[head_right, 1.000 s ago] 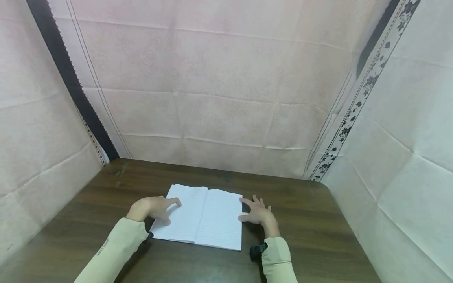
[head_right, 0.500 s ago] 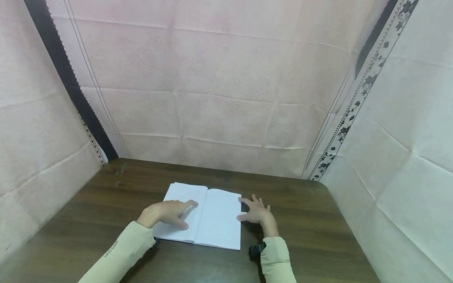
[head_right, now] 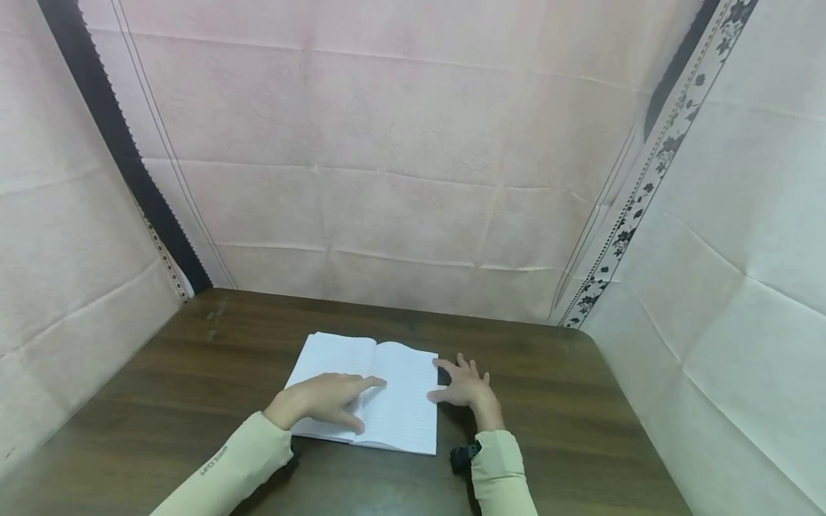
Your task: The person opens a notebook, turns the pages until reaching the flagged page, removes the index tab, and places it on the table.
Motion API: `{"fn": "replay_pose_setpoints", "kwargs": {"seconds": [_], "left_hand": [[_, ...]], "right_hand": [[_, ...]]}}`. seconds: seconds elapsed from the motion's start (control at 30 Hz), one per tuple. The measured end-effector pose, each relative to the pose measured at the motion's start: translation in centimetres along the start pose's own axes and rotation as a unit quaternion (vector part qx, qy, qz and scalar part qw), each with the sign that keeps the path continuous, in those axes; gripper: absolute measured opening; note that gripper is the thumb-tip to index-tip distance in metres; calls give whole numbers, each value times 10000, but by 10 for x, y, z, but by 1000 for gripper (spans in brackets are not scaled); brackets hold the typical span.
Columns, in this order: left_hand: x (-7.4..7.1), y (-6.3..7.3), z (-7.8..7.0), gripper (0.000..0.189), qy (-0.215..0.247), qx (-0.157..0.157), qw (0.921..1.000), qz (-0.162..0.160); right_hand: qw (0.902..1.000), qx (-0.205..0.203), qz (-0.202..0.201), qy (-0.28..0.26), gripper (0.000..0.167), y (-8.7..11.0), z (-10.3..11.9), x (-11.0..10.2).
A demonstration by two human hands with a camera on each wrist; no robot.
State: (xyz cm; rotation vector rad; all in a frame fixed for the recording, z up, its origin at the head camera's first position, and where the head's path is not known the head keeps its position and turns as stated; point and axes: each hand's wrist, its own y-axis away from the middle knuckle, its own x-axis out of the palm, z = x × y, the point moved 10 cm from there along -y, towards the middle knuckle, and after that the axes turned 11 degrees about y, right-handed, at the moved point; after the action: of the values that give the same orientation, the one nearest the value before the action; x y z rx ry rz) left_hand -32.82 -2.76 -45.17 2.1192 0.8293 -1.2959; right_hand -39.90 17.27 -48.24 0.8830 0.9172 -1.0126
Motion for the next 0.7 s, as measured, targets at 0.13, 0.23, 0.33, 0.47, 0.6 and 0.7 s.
{"fn": "replay_pose_setpoints", "kwargs": {"seconds": [0.13,0.23,0.33,0.47,0.6,0.7], "left_hand": [[4,-3,-7,85,-168,138,9998,-42],[8,-4,-10,93,-211,147,9997,-38],[10,-5,-14,103,-223,138,9997,-19],[12,-5,-21,113,-343,160,9993,9],[14,-5,-25,115,-347,178,9992,13],[14,-6,-27,115,-353,210,9992,-29]], "right_hand": [[9999,68,-87,121,78,-1,0,1],[9997,103,-136,198,80,0,1,2],[9995,129,-148,265,82,1,3,1],[9991,124,-196,341,82,0,4,1],[9989,134,-228,381,82,1,6,0],[9987,153,-256,424,83,1,7,0]]}}
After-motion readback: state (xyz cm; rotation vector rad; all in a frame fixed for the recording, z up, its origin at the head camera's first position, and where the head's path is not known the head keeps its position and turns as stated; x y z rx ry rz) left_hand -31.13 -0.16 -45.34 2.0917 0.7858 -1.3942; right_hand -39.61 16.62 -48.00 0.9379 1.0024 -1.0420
